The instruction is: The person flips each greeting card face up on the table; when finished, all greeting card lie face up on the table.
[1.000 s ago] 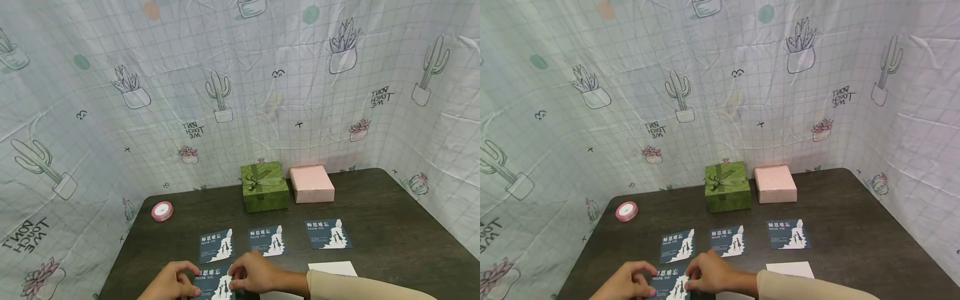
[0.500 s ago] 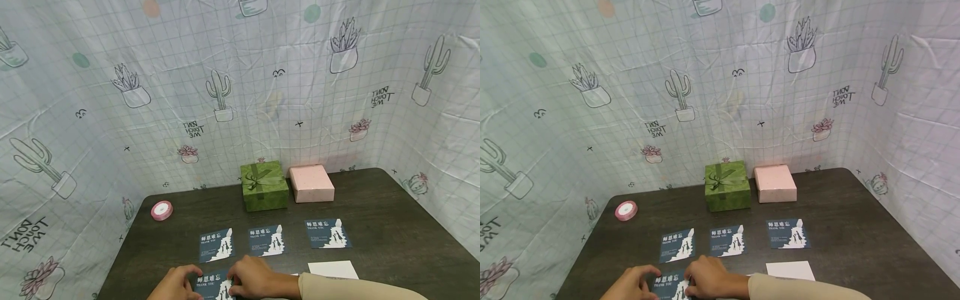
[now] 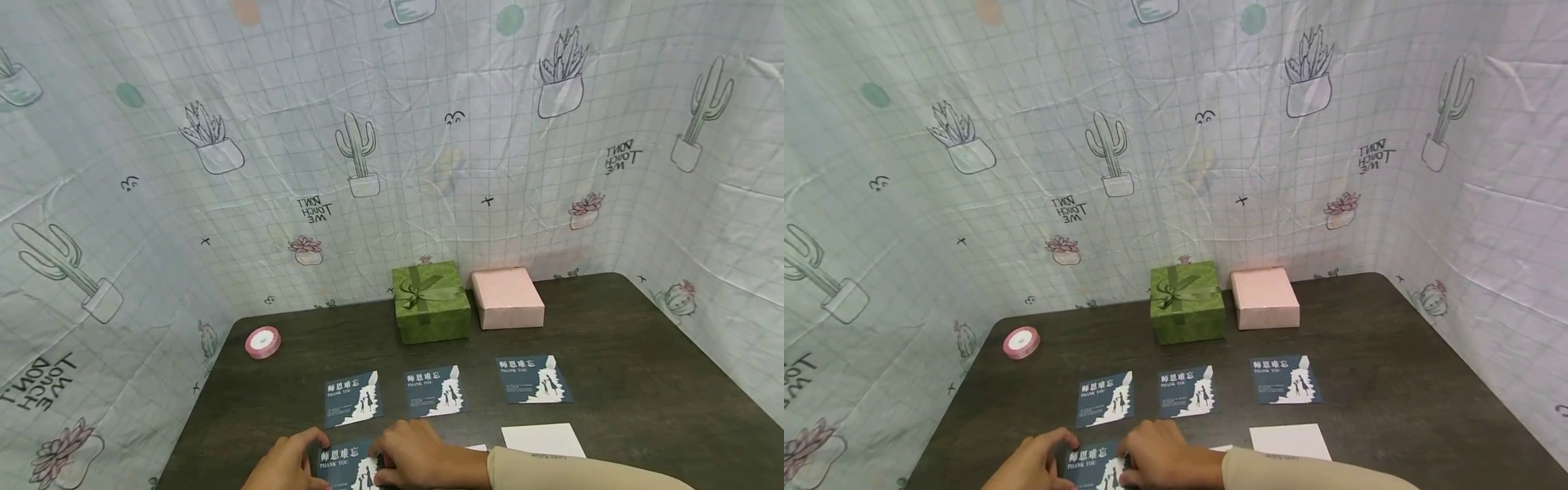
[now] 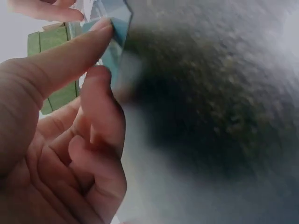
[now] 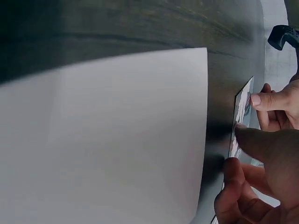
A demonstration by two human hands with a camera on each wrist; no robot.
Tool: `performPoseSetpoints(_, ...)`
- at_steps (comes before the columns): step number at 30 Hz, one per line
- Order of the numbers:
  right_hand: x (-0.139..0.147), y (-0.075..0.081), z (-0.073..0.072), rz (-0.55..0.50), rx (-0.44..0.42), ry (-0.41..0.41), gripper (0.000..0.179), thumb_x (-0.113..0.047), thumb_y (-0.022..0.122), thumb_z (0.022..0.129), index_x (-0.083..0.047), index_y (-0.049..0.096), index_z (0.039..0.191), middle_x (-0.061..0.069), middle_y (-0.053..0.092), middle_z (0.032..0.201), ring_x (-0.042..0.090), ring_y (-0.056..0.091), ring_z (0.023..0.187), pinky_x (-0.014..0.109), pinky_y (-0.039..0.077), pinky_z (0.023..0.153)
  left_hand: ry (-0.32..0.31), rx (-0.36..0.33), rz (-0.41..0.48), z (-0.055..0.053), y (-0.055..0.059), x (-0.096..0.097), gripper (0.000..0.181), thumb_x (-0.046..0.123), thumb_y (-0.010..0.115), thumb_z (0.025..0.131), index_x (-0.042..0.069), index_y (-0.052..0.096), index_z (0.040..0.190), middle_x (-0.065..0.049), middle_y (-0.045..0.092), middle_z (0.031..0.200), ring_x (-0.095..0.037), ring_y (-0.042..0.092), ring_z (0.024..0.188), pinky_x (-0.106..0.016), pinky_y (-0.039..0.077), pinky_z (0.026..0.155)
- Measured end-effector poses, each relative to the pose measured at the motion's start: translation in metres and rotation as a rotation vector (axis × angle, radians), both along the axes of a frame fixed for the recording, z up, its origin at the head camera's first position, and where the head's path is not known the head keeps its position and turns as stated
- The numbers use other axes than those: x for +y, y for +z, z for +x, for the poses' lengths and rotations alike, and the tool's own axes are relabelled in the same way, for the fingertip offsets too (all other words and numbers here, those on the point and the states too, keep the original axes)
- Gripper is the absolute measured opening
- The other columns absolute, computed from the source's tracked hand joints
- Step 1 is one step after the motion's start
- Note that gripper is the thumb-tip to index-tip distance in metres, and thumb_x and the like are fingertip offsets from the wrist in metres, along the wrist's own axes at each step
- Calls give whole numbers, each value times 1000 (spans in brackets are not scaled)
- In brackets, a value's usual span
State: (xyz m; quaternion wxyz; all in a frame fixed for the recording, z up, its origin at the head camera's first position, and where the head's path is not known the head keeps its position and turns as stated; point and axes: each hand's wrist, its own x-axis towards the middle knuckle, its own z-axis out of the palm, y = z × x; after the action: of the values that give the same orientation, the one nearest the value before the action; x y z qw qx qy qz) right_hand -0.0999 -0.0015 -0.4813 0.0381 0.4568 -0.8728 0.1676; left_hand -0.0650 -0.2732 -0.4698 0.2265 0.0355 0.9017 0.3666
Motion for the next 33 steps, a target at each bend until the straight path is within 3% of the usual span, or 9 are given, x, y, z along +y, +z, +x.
performPoseSetpoints(3, 17, 6, -3, -52, -91, -10, 27, -48, 75, 83, -29, 75, 103, -27, 54, 69, -10, 47, 66, 15, 33, 52, 4, 33, 49, 1, 4, 1, 59, 27, 90, 70, 12, 61, 119, 2, 56, 58, -12, 52, 52, -29, 41, 48)
performPoseSetpoints(7, 54, 24, -10, -118, -209, -39, 28, -47, 74, 85, -23, 76, 101, -27, 59, 74, -6, 54, 73, 18, 39, 54, -9, 127, 101, -1, 21, 14, 56, 31, 87, 75, 7, 62, 119, 6, 53, 55, -7, 47, 48, -27, 41, 46)
performPoseSetpoints(10, 82, 34, -14, -113, -256, -69, 32, -50, 77, 82, -23, 75, 99, -25, 61, 77, -2, 58, 75, 21, 39, 53, -41, 218, 58, -3, 34, 37, 47, 38, 83, 79, 9, 67, 113, 9, 51, 57, -5, 43, 48, -25, 38, 47)
performPoseSetpoints(13, 103, 36, -14, -57, -266, -124, 43, -58, 79, 75, -25, 74, 104, -21, 60, 82, 0, 55, 75, 23, 37, 53, -76, 256, -9, -4, 36, 65, 46, 47, 82, 78, 16, 69, 110, 9, 53, 65, -5, 43, 53, -27, 36, 50)
performPoseSetpoints(16, 118, 31, -10, -10, -253, -169, 58, -67, 80, 67, -27, 72, 108, -19, 57, 86, -1, 50, 74, 24, 34, 54, -126, 277, -85, -4, 28, 91, 53, 56, 81, 74, 21, 68, 111, 8, 52, 79, -6, 43, 64, -28, 35, 55)
performPoseSetpoints(19, 129, 24, -6, 11, -235, -191, 69, -75, 79, 60, -29, 70, 110, -17, 54, 88, -2, 45, 71, 23, 33, 53, -192, 361, -146, -6, 16, 109, 60, 62, 82, 68, 23, 68, 112, 9, 45, 87, -5, 39, 75, -27, 35, 63)
performPoseSetpoints(26, 141, 13, -3, 32, -138, -182, 73, -80, 77, 55, -30, 67, 107, -17, 51, 90, -1, 42, 75, 26, 33, 59, -285, 543, -273, -7, -6, 129, 60, 65, 84, 62, 26, 64, 102, 12, 38, 91, -5, 32, 82, -25, 27, 67)
performPoseSetpoints(29, 141, 13, -4, 52, -121, -172, 74, -81, 76, 55, -29, 67, 107, -17, 50, 91, 1, 43, 78, 27, 31, 62, -300, 559, -314, -9, -11, 132, 63, 67, 84, 60, 26, 61, 102, 12, 40, 93, -5, 31, 82, -24, 24, 65)
performPoseSetpoints(33, 141, 13, -5, 73, -147, -177, 72, -79, 78, 54, -29, 68, 106, -17, 49, 90, 2, 43, 78, 27, 30, 63, -309, 517, -321, -11, -14, 135, 65, 69, 83, 60, 27, 59, 103, 12, 39, 94, -6, 28, 80, -24, 22, 65)
